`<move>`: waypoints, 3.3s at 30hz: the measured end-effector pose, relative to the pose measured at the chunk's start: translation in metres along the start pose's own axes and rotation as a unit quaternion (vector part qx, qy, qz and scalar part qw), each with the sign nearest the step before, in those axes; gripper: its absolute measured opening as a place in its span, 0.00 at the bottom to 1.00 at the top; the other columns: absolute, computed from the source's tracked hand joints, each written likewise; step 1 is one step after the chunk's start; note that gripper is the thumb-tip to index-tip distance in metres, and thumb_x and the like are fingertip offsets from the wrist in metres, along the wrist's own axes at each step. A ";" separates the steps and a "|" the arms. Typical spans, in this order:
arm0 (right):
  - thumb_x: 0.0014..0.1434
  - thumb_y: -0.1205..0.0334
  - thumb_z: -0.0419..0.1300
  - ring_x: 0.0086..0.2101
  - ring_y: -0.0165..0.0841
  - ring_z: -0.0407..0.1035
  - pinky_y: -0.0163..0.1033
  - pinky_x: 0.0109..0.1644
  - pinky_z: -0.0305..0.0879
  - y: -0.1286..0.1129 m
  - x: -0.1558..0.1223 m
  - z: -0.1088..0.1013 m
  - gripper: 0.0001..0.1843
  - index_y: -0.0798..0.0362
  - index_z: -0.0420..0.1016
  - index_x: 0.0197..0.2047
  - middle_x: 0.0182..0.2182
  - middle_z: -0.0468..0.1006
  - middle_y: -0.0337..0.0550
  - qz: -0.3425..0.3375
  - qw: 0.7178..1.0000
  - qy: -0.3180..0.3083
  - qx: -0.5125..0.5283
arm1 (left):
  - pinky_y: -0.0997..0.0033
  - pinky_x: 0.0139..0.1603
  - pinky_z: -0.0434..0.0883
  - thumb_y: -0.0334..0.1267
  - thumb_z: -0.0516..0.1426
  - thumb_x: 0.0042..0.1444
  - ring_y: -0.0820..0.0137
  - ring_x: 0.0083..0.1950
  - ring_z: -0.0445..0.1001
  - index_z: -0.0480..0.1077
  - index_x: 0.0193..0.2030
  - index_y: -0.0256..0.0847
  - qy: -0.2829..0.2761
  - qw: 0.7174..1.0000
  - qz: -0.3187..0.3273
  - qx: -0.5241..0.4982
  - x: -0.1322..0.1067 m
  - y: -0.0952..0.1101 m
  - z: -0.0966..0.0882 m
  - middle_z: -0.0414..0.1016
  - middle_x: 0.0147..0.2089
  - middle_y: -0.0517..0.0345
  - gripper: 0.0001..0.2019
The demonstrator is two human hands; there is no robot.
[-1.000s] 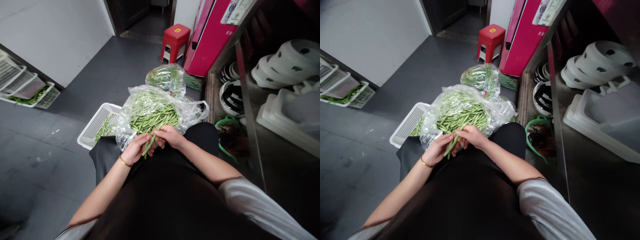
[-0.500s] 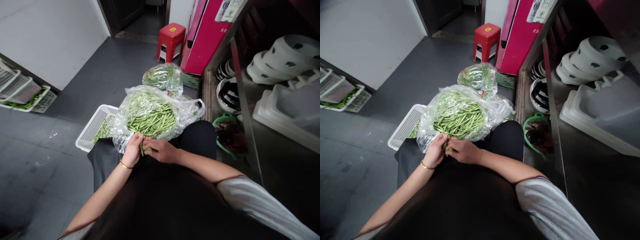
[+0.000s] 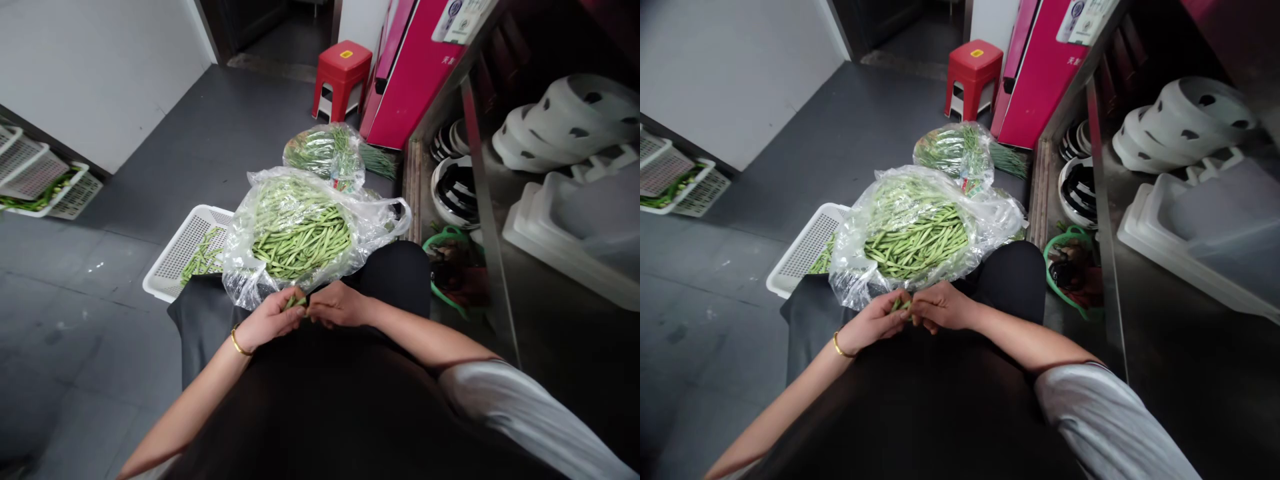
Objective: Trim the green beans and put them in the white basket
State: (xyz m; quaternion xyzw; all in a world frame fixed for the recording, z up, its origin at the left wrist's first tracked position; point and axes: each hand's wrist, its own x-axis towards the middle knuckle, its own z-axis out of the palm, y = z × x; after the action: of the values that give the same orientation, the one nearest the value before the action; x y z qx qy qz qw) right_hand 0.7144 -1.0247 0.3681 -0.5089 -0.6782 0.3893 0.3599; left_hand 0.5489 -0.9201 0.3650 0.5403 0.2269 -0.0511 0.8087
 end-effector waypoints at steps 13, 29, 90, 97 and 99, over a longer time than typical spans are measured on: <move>0.63 0.62 0.49 0.34 0.34 0.69 0.35 0.34 0.59 0.043 0.043 -0.030 0.14 0.56 0.75 0.38 0.34 0.73 0.50 0.109 0.882 0.006 -0.459 | 0.83 0.14 0.50 0.38 0.61 0.51 0.82 0.15 0.51 0.63 0.29 0.37 0.066 0.965 0.031 -0.253 0.010 0.005 -0.011 0.51 0.17 0.69 0.10; 0.63 0.61 0.49 0.26 0.30 0.66 0.34 0.27 0.59 -0.007 -0.009 0.004 0.14 0.57 0.72 0.31 0.24 0.73 0.44 -0.013 0.938 0.048 -0.343 | 0.83 0.13 0.48 0.41 0.64 0.46 0.83 0.13 0.50 0.66 0.28 0.36 0.218 0.959 0.075 -0.162 0.014 0.016 0.010 0.55 0.15 0.70 0.13; 0.63 0.46 0.48 0.30 0.32 0.68 0.34 0.29 0.52 -0.016 0.017 -0.026 0.20 0.55 0.66 0.41 0.33 0.75 0.45 0.110 0.946 0.044 -0.302 | 0.80 0.16 0.55 0.35 0.62 0.45 0.80 0.16 0.58 0.63 0.32 0.38 0.271 0.952 0.112 -0.090 0.019 0.008 0.004 0.68 0.22 0.64 0.12; 0.63 0.62 0.49 0.26 0.28 0.64 0.32 0.29 0.52 0.001 0.011 -0.012 0.12 0.55 0.65 0.29 0.24 0.72 0.41 0.034 0.977 -0.016 -0.211 | 0.75 0.29 0.62 0.30 0.61 0.43 0.76 0.26 0.63 0.67 0.26 0.36 0.221 0.937 0.139 0.233 0.004 0.006 0.006 0.67 0.24 0.62 0.05; 0.63 0.59 0.49 0.24 0.26 0.65 0.31 0.29 0.55 0.002 0.003 -0.007 0.14 0.55 0.64 0.27 0.21 0.71 0.38 0.051 0.997 -0.053 -0.031 | 0.75 0.29 0.62 0.30 0.60 0.44 0.75 0.26 0.64 0.69 0.27 0.36 0.165 0.943 0.137 0.253 -0.005 0.008 0.005 0.68 0.25 0.61 0.04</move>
State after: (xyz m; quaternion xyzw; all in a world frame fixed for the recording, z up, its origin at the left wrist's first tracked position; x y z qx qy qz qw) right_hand 0.7206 -1.0200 0.3699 -0.5322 -0.6816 0.4120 0.2872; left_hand 0.5487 -0.9224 0.3750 0.7541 0.2598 0.0944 0.5957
